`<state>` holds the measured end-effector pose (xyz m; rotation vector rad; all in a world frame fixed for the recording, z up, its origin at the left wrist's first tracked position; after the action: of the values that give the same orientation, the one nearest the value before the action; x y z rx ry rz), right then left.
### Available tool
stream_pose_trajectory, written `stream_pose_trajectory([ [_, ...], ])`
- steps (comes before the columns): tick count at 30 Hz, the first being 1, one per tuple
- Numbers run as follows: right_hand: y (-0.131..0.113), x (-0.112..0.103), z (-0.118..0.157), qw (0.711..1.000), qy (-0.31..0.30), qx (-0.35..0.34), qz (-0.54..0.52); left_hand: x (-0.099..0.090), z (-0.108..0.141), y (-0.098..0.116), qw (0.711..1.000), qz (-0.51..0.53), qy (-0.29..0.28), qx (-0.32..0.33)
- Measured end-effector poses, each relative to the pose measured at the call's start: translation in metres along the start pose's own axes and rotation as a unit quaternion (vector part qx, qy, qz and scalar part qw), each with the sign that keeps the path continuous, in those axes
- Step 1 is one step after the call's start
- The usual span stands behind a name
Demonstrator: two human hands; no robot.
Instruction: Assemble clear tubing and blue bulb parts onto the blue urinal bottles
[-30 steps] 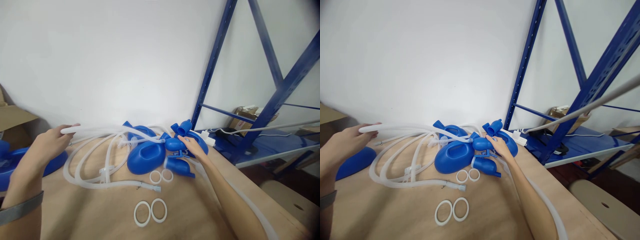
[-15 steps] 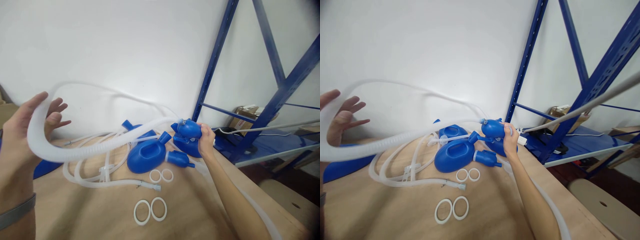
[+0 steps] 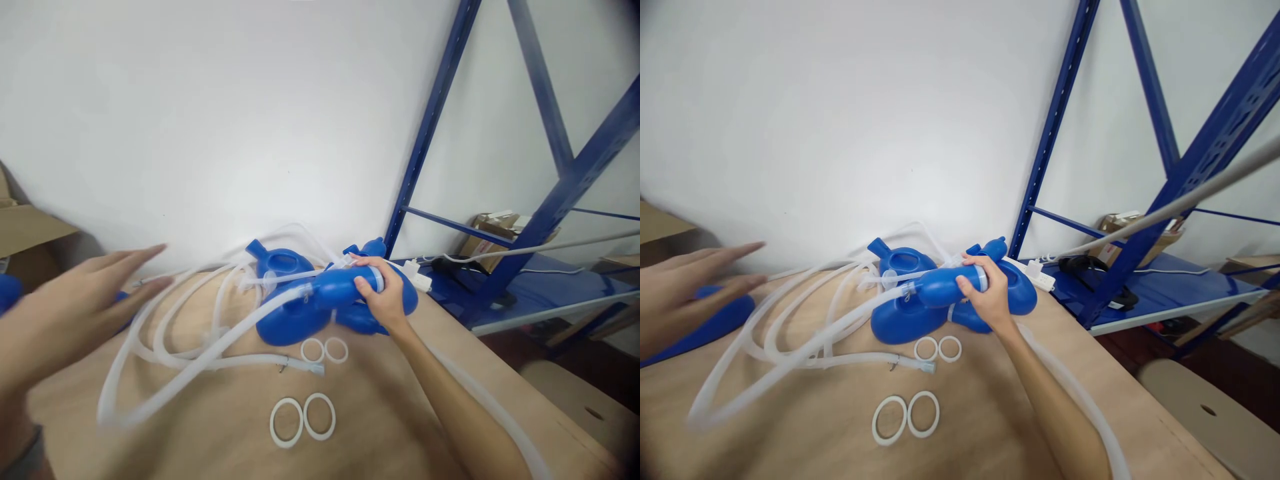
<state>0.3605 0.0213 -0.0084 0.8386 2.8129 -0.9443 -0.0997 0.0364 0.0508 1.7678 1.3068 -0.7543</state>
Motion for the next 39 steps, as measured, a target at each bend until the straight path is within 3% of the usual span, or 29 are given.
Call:
stream_pose_trajectory([
  [2, -0.016, 0.01, 0.005, 0.997, -0.017, -0.064, -0.03, 0.009, 0.005, 0.061, 0.993, 0.043, 0.004, 0.107],
  [4, -0.028, 0.016, 0.01, 0.992, -0.025, -0.111, -0.057, 0.029, 0.012, 0.112, 0.975, 0.079, -0.001, 0.207],
  [6, -0.038, 0.022, 0.015, 0.982, -0.041, -0.162, -0.086, 0.051, 0.019, 0.146, 0.952, 0.073, 0.028, 0.295],
  [8, -0.046, 0.027, 0.02, 0.969, -0.063, -0.213, -0.109, 0.071, 0.024, 0.163, 0.936, 0.053, 0.057, 0.344],
  [13, -0.051, 0.032, 0.028, 0.955, -0.085, -0.259, -0.122, 0.086, 0.028, 0.169, 0.924, -0.005, 0.11, 0.367],
  [17, -0.049, 0.028, 0.02, 0.963, -0.117, -0.229, -0.078, 0.079, 0.017, 0.154, 0.937, -0.023, 0.08, 0.341],
  [19, -0.045, 0.026, 0.015, 0.972, -0.14, -0.181, -0.049, 0.068, 0.005, 0.137, 0.952, -0.016, 0.074, 0.295],
  [23, -0.026, 0.033, 0.012, 0.989, -0.148, -0.008, 0.019, 0.029, -0.012, 0.099, 0.985, 0.004, 0.097, 0.145],
  [25, -0.018, 0.042, 0.017, 0.989, -0.132, 0.058, 0.033, 0.009, -0.01, 0.087, 0.99, 0.024, 0.106, 0.091],
  [27, -0.015, 0.055, 0.026, 0.986, -0.13, 0.104, 0.015, -0.003, -0.002, 0.085, 0.988, 0.074, 0.11, 0.078],
  [30, -0.025, 0.075, 0.043, 0.974, -0.18, 0.135, -0.035, 0.002, 0.015, 0.105, 0.973, 0.149, 0.064, 0.167],
  [34, -0.054, 0.099, 0.074, 0.941, -0.302, 0.127, -0.081, 0.032, 0.031, 0.149, 0.939, 0.104, -0.014, 0.327],
  [39, -0.072, 0.123, 0.114, 0.888, -0.454, 0.054, -0.048, 0.06, 0.03, 0.173, 0.927, 0.033, -0.05, 0.369],
])
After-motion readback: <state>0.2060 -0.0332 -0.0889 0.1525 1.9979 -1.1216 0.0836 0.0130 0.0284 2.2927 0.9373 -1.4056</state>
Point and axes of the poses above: each hand's wrist, its own z-axis away from the middle knuckle, its own x-axis out of the palm, y = z × x, the point moved 4 cm from there along -z, towards the middle knuckle, and after that the axes turned 7 degrees about -x, right-handed, at the moved point
